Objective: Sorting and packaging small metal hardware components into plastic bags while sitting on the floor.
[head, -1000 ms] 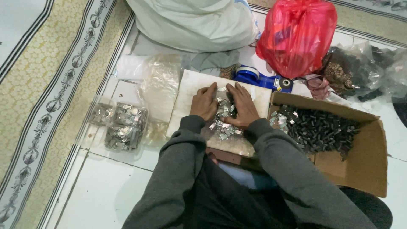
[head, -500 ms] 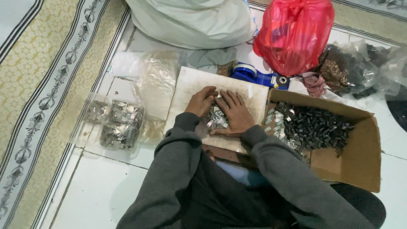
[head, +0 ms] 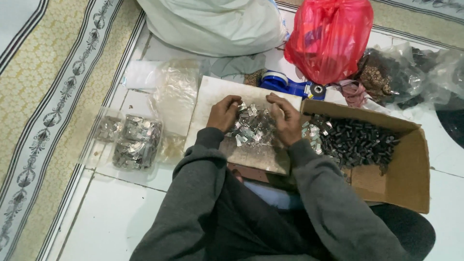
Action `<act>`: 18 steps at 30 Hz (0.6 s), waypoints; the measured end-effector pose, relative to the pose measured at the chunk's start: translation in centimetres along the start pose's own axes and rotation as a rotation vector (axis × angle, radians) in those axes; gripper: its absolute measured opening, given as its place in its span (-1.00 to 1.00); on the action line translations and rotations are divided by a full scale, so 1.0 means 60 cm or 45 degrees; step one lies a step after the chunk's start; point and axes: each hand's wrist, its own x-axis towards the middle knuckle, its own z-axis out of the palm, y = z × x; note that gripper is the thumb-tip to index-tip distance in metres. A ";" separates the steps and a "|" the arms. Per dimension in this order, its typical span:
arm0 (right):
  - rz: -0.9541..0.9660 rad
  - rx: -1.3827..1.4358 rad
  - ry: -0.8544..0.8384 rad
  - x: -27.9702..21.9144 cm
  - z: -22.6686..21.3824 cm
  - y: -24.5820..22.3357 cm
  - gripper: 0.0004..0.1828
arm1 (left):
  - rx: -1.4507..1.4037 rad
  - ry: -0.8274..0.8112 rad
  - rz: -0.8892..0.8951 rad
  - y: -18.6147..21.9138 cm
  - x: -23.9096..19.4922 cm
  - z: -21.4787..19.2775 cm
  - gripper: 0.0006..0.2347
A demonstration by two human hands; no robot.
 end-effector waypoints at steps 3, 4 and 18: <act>0.126 0.054 0.174 -0.015 -0.098 0.015 -0.78 | 0.036 0.020 0.030 0.009 -0.006 -0.004 -0.74; 0.131 0.047 0.184 -0.034 -0.131 0.034 -0.78 | 0.035 0.007 0.031 0.000 0.000 0.000 -0.74; 0.773 -0.889 -0.632 -0.303 -0.229 0.158 -0.45 | 1.012 -0.726 0.097 0.047 -0.182 0.477 -0.31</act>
